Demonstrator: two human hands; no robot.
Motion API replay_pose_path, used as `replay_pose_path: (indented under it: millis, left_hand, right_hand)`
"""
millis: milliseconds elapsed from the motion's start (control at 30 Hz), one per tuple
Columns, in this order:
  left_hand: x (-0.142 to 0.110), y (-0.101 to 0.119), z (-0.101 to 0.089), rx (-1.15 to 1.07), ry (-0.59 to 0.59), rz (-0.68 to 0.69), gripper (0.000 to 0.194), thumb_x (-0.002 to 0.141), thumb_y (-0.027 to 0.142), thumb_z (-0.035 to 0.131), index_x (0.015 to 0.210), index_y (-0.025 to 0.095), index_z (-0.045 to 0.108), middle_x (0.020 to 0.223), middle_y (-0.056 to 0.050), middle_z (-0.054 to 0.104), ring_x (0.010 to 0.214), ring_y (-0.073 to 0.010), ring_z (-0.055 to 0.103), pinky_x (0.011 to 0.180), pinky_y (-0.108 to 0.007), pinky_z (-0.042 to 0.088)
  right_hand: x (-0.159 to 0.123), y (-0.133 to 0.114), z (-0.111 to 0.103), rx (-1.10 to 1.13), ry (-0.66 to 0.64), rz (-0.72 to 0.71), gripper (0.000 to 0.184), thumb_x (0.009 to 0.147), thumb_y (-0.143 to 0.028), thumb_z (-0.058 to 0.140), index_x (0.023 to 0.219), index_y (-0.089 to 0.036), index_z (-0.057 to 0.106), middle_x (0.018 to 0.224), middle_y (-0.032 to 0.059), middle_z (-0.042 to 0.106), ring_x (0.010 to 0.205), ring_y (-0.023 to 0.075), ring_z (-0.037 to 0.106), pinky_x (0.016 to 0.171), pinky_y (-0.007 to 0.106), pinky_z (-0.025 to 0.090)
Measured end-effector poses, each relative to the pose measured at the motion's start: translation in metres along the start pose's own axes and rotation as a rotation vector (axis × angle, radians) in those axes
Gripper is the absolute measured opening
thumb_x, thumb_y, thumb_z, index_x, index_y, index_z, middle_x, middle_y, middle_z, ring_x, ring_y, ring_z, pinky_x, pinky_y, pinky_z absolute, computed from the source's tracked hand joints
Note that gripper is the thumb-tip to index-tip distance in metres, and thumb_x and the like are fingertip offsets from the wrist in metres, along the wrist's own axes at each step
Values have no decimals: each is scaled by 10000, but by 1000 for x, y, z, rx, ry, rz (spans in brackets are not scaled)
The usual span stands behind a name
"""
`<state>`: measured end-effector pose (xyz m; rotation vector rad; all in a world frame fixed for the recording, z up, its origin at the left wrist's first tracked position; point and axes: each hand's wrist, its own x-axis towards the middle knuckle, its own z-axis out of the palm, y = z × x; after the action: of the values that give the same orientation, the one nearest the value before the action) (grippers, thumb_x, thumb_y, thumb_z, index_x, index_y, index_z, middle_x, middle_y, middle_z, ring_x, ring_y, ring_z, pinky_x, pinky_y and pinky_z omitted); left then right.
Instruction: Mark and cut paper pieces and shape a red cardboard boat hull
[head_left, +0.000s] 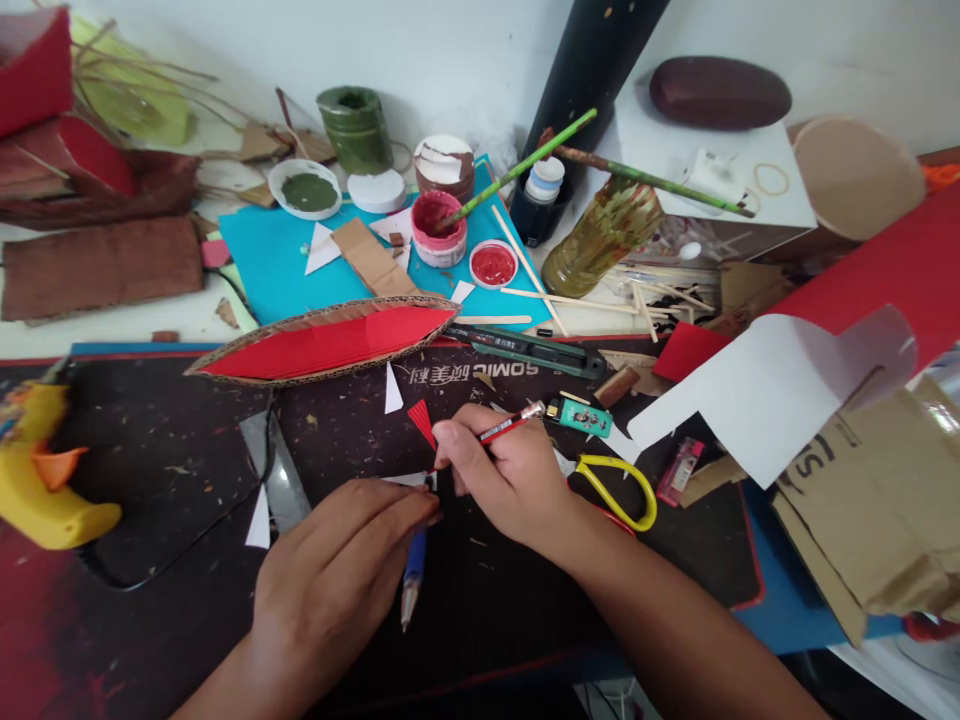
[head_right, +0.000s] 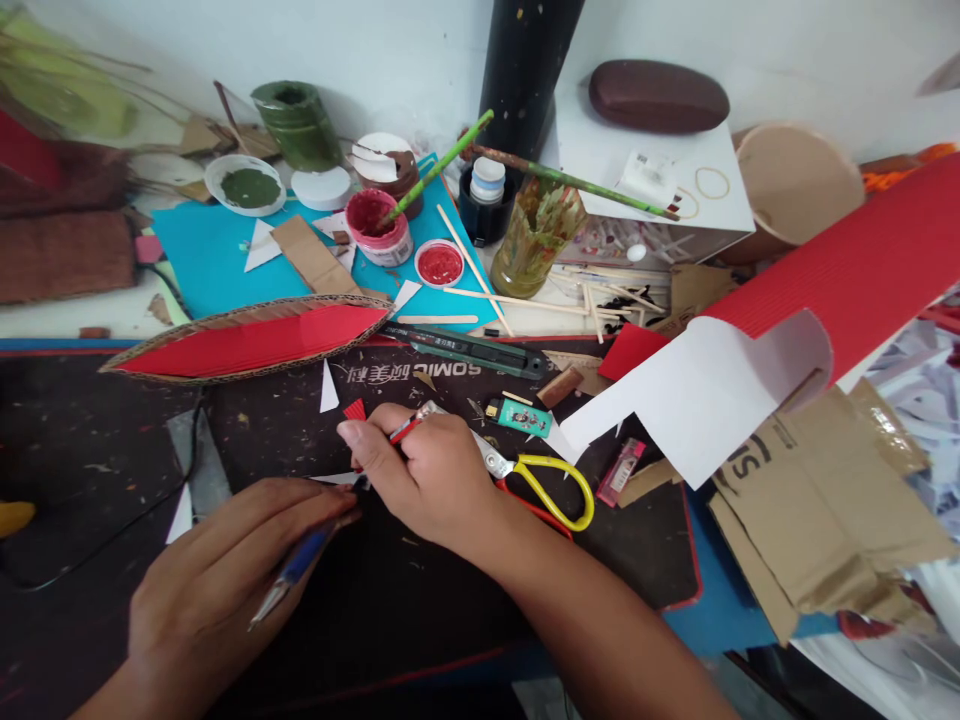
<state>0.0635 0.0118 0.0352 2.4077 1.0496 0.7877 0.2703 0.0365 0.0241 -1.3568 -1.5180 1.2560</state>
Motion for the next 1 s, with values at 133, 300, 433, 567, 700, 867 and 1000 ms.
replay_pose_path:
  millis: [133, 300, 433, 567, 700, 867, 1000]
  left_hand:
    - [-2, -1, 5, 30, 51, -14, 202, 1001, 14, 667, 1123, 154, 746, 1001, -53, 810, 884, -162, 785, 857, -282, 654]
    - [-1, -1, 10, 47, 108, -34, 199, 998, 34, 665, 1102, 173, 763, 959, -44, 808, 828, -166, 785, 790, -269, 645]
    - [1, -1, 11, 42, 124, -49, 173, 1013, 91, 651, 1054, 202, 777, 914, -31, 812, 785, -167, 783, 744, -265, 631]
    - [2, -2, 13, 30, 166, -40, 167, 1027, 129, 636, 1037, 203, 785, 884, -36, 808, 762, -170, 773, 719, -265, 616]
    - [2, -2, 15, 54, 182, -22, 187, 1048, 141, 597, 1030, 189, 777, 880, -46, 798, 765, -170, 768, 695, -256, 599]
    - [1, -1, 15, 85, 167, -23, 230, 1015, 95, 548, 932, 178, 746, 807, -36, 762, 712, -156, 728, 632, -242, 557]
    - [1, -1, 15, 86, 154, -36, 219, 998, 106, 551, 922, 180, 742, 825, -40, 769, 729, -164, 726, 651, -258, 564]
  right_hand:
    - [-2, 5, 2, 88, 69, -19, 420, 1135, -476, 538, 853, -222, 717, 595, -41, 624, 592, 128, 663, 619, 247, 505]
    - [-12, 4, -1, 115, 159, -75, 334, 1115, -447, 596, 964, -209, 775, 697, -18, 689, 613, 133, 672, 623, 262, 542]
    - [-29, -1, -3, 49, 186, -175, 262, 1113, -361, 616, 1023, -218, 815, 776, 10, 737, 666, 151, 690, 672, 299, 576]
    - [-42, -4, 1, 41, 200, -284, 188, 1084, -350, 684, 1095, -221, 820, 895, 33, 766, 759, 161, 715, 765, 327, 608]
    - [-48, -6, 5, 66, 178, -356, 242, 1016, -418, 792, 1144, -214, 808, 954, 43, 746, 761, 150, 699, 672, 276, 586]
    - [-48, -10, 10, -39, 151, -427, 299, 1012, -487, 786, 1152, -223, 793, 1014, 61, 759, 703, 137, 674, 678, 284, 585]
    - [-44, -14, 13, -85, 148, -457, 209, 1080, -421, 705, 1098, -234, 796, 1023, 68, 793, 898, 182, 759, 845, 320, 616]
